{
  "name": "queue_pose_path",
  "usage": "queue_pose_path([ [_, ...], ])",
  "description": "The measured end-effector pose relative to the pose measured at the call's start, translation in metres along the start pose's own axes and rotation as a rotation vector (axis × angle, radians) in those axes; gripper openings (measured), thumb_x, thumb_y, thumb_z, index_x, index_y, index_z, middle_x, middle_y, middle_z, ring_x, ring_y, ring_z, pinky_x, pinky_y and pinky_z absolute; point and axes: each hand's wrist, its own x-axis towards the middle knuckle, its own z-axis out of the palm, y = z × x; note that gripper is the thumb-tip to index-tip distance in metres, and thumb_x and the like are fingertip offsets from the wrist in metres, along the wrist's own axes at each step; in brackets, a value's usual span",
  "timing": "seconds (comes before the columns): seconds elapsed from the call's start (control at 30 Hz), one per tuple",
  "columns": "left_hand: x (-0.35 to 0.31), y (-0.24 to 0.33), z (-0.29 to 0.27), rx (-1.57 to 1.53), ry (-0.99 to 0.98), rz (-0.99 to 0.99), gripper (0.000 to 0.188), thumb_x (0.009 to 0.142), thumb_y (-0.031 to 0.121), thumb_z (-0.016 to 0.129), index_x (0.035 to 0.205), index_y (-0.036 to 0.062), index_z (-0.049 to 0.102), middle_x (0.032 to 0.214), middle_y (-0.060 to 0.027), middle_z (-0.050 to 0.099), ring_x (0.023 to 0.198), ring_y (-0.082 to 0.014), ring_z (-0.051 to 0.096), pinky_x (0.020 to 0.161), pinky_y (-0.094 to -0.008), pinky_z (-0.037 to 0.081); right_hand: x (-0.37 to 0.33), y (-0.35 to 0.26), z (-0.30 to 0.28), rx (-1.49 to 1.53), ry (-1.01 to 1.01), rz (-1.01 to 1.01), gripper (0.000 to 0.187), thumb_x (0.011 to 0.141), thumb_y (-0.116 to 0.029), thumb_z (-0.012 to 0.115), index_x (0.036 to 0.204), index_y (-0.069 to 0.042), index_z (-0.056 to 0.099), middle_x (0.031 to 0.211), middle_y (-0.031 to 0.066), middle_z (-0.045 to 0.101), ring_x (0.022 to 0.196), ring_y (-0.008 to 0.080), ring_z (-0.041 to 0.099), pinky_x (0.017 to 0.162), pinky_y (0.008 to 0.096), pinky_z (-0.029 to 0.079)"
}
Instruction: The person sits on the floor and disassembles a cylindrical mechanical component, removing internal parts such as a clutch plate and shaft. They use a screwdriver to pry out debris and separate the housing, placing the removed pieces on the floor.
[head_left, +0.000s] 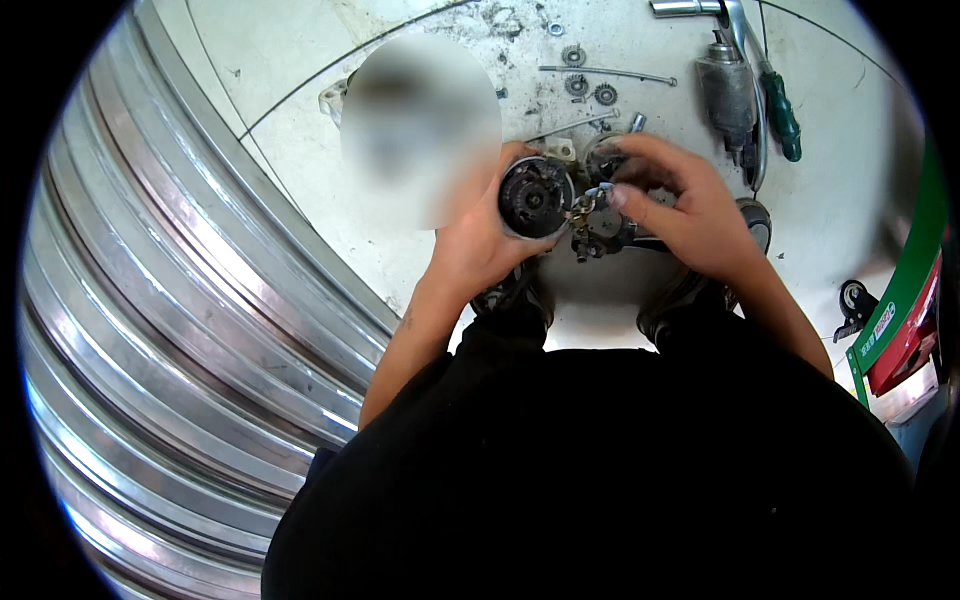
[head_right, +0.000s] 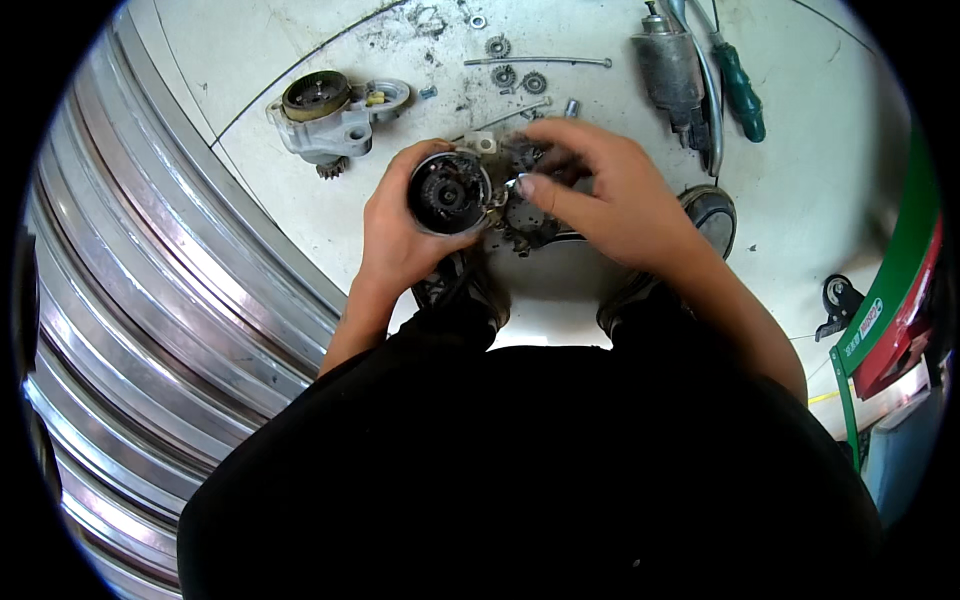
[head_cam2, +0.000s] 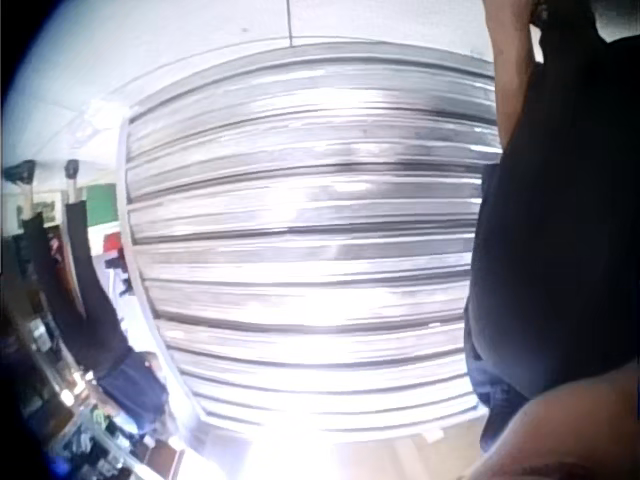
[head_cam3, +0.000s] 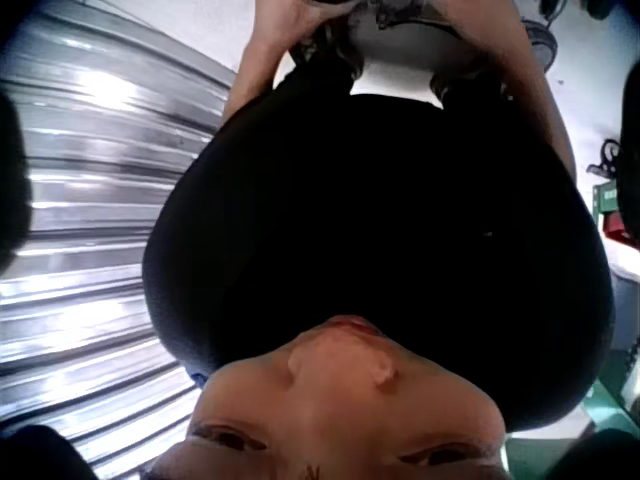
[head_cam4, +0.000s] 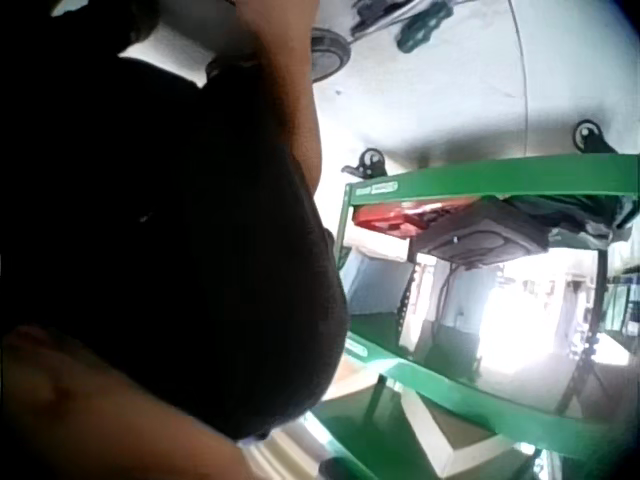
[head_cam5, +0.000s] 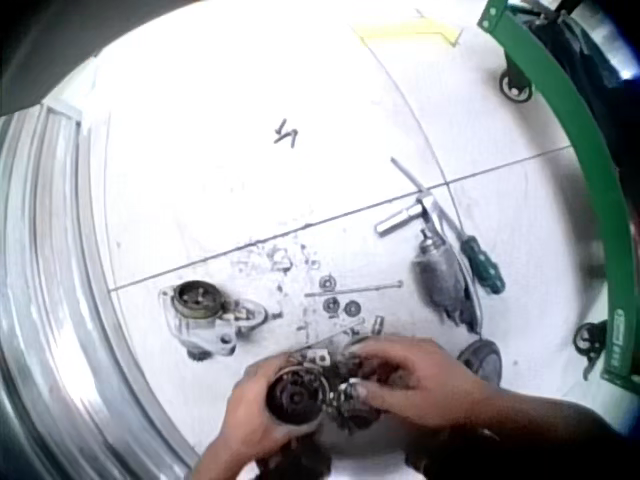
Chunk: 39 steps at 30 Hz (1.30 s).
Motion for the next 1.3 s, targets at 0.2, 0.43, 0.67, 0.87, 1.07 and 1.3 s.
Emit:
queue_pose_path([
  [0.2, 0.003, -0.005, 0.01, 0.153, 0.026, 0.147, 0.073, 0.056, 0.018, 0.088, 0.122, 0.0095, 0.058, 0.119, -0.0108, 0.064, 0.113, -0.0354, 0.058, 0.096, -0.0425, 0.048, 0.015, -0.02, 0.023, -0.778, 0.061, -0.506, 0.03, 0.073, -0.024, 0.08, 0.096, -0.009, 0.067, 0.09, 0.0066, 0.056, 0.09, 0.025, 0.057, 0.077, 0.0359, 0.047],
  [0.43, 0.005, -0.003, 0.014, 0.105, 0.043, 0.194, 0.068, 0.059, 0.019, 0.085, 0.119, 0.0047, 0.056, 0.113, -0.0182, 0.062, 0.111, -0.0379, 0.057, 0.1, -0.0451, 0.041, 0.016, -0.02, 0.035, -0.783, 0.088, -0.512, 0.03, 0.072, -0.02, 0.079, 0.097, -0.008, 0.066, 0.094, 0.0044, 0.058, 0.093, 0.0234, 0.058, 0.079, 0.0356, 0.048],
  [0.67, 0.005, -0.006, 0.014, 0.146, 0.02, 0.213, 0.071, 0.06, 0.02, 0.085, 0.122, 0.0039, 0.054, 0.114, -0.0184, 0.062, 0.111, -0.0378, 0.057, 0.101, -0.0452, 0.041, 0.015, -0.019, 0.036, -0.806, 0.067, -0.477, 0.028, 0.073, -0.019, 0.078, 0.095, -0.006, 0.067, 0.093, 0.0049, 0.059, 0.093, 0.0231, 0.058, 0.079, 0.0356, 0.049],
  [0.87, 0.007, -0.005, 0.016, 0.198, -0.011, 0.206, 0.074, 0.061, 0.023, 0.086, 0.123, 0.0021, 0.052, 0.115, -0.0194, 0.062, 0.113, -0.0375, 0.056, 0.102, -0.045, 0.04, 0.013, -0.017, 0.037, -0.791, 0.078, -0.436, 0.027, 0.073, -0.018, 0.078, 0.093, -0.004, 0.066, 0.093, 0.0063, 0.06, 0.093, 0.0246, 0.059, 0.079, 0.035, 0.051],
  [1.07, 0.005, -0.006, 0.017, 0.232, 0.029, 0.208, 0.074, 0.061, 0.026, 0.086, 0.122, 0.0023, 0.054, 0.115, -0.0191, 0.062, 0.112, -0.0384, 0.057, 0.101, -0.0456, 0.041, 0.012, -0.015, 0.037, -0.713, 0.087, -0.413, 0.027, 0.073, -0.017, 0.078, 0.093, -0.004, 0.065, 0.094, 0.0086, 0.06, 0.093, 0.0277, 0.059, 0.079, 0.0367, 0.051],
  [1.3, 0.006, -0.007, 0.02, 0.248, -0.01, 0.147, 0.072, 0.059, 0.024, 0.086, 0.122, 0.0052, 0.058, 0.116, -0.0166, 0.064, 0.112, -0.0404, 0.056, 0.099, -0.0462, 0.044, 0.01, -0.01, 0.035, -0.65, 0.06, -0.369, 0.028, 0.074, -0.017, 0.078, 0.094, -0.003, 0.064, 0.092, 0.0096, 0.058, 0.092, 0.0289, 0.059, 0.078, 0.0382, 0.051],
])
